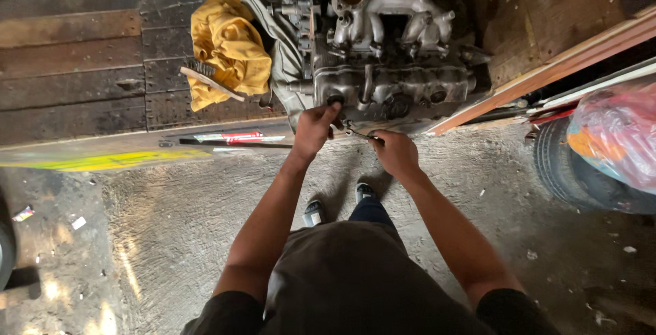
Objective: The person uses a ratchet wrench to tighten bolts on a disassembled engine block resting on a wooden workbench. The hands repeatedly position the tool and turn it clockwise on multiple bolt locations across the engine surface.
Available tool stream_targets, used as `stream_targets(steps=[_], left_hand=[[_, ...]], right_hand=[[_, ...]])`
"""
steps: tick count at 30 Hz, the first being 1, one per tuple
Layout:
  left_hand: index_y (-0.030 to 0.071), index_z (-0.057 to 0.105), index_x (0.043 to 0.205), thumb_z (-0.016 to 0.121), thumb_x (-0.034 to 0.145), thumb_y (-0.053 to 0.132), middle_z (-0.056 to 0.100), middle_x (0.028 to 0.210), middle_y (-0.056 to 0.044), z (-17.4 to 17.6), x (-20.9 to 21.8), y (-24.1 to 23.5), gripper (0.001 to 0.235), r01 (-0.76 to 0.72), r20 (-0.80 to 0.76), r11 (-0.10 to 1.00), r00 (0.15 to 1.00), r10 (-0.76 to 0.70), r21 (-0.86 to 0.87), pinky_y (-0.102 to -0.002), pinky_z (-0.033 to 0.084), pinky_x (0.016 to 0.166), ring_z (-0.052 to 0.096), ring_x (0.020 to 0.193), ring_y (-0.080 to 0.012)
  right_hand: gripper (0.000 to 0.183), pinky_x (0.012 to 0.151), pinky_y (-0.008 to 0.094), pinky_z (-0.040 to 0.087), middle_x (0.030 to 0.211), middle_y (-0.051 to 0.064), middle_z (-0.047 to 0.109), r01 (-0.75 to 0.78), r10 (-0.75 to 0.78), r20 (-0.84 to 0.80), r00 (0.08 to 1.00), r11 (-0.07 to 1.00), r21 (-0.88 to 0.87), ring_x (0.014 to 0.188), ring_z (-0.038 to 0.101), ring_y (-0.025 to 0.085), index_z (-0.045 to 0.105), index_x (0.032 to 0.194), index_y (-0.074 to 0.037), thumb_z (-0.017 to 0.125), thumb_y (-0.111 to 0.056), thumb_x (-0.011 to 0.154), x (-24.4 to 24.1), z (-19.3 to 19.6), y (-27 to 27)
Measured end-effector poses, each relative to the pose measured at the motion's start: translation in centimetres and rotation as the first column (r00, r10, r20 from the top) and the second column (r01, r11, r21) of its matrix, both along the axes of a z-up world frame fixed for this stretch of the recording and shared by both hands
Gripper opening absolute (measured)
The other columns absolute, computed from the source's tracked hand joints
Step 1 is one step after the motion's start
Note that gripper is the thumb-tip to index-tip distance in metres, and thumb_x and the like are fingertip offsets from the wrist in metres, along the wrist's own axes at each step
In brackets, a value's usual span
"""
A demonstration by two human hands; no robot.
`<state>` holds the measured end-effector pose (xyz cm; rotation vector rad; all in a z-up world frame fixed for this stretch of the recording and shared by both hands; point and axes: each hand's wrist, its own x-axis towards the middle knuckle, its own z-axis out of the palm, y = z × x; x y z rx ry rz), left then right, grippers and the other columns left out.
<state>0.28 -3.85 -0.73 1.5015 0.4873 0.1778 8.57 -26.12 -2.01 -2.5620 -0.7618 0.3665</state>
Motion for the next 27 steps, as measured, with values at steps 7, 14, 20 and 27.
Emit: stream_targets(steps=[7, 14, 20, 27], left_hand=[[-0.010, 0.073, 0.099, 0.062, 0.102, 0.019, 0.077, 0.090, -0.017, -2.4, 1.6, 0.7, 0.031, 0.141, 0.253, 0.962, 0.964, -0.080, -0.234, -0.030, 0.063, 0.075, 0.076, 0.080, -0.0212], [-0.008, 0.077, 0.103, 0.059, 0.101, 0.019, 0.079, 0.097, -0.012, -2.5, 1.5, 0.3, 0.033, 0.068, 0.142, 0.984, 0.989, -0.044, -0.163, -0.027, 0.051, 0.087, 0.068, 0.091, -0.0166], [-0.009, 0.076, 0.100, 0.058, 0.101, 0.022, 0.078, 0.096, -0.010, -3.1, 1.8, -0.2, 0.035, 0.019, 0.128, 0.987, 0.992, 0.001, -0.162, -0.029, 0.049, 0.089, 0.066, 0.092, -0.0158], [-0.008, 0.076, 0.103, 0.060, 0.101, 0.020, 0.077, 0.099, -0.013, -3.4, 1.5, -0.3, 0.033, -0.005, 0.156, 0.984, 0.987, 0.033, -0.177, -0.026, 0.051, 0.088, 0.067, 0.093, -0.0138]], right_hand=[[0.025, 0.061, 0.043, 0.053, 0.080, 0.008, 0.076, 0.059, -0.058, -0.026, 0.998, 0.997, 0.040, 0.066, 0.070, 0.027, 0.077, 0.113, -0.015, 0.072, -0.031, 0.095, 0.3, -0.8, -0.1], [0.025, 0.061, 0.044, 0.054, 0.081, 0.008, 0.076, 0.088, -0.088, -0.007, 0.996, 0.995, 0.042, 0.068, 0.071, 0.028, 0.077, 0.112, -0.016, 0.073, -0.033, 0.093, 0.8, -0.8, 0.1], [0.024, 0.061, 0.043, 0.053, 0.082, 0.009, 0.075, 0.066, -0.070, 0.059, 0.996, 0.995, 0.079, 0.069, 0.070, 0.029, 0.079, 0.109, -0.016, 0.074, -0.032, 0.093, 1.1, -0.2, 0.2], [0.023, 0.054, 0.037, 0.051, 0.084, 0.007, 0.076, -0.011, 0.008, 0.076, 0.997, 0.999, 0.047, 0.059, 0.067, 0.021, 0.078, 0.109, -0.012, 0.071, -0.030, 0.095, 1.6, 0.0, 0.8]])
